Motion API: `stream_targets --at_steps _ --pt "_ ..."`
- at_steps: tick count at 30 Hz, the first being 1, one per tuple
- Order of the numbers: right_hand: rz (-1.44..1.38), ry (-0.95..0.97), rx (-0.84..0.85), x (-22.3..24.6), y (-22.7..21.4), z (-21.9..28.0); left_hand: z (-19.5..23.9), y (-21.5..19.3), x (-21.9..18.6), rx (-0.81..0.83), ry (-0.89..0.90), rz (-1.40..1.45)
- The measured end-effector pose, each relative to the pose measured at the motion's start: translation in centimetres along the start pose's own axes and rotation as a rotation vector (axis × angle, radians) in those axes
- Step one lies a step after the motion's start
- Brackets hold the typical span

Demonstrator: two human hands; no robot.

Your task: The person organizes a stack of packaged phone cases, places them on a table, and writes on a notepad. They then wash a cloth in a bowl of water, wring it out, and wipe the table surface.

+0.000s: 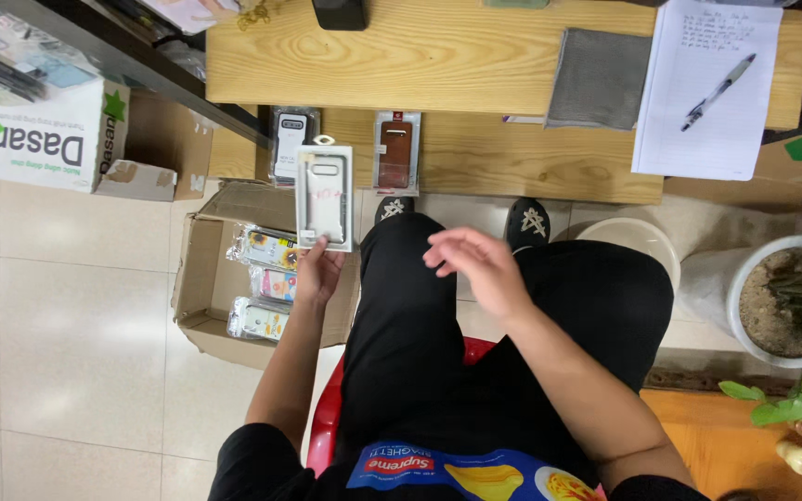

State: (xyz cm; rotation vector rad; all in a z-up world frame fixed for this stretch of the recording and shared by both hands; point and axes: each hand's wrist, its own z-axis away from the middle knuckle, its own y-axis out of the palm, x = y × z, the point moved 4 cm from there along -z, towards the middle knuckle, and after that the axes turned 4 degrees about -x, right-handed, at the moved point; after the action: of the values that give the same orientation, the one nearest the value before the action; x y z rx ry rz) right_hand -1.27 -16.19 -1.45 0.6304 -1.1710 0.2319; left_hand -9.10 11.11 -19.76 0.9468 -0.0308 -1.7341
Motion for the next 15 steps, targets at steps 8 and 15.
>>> stream_targets --at_steps 8,15 --pt "0.173 -0.189 -0.089 7.0 0.8 -5.1 15.0 15.3 -6.4 0.311 0.314 -0.026" --pt "-0.159 -0.316 -0.387 7.4 -6.0 -6.8 13.7 22.8 -1.6 0.64 0.259 -0.252"
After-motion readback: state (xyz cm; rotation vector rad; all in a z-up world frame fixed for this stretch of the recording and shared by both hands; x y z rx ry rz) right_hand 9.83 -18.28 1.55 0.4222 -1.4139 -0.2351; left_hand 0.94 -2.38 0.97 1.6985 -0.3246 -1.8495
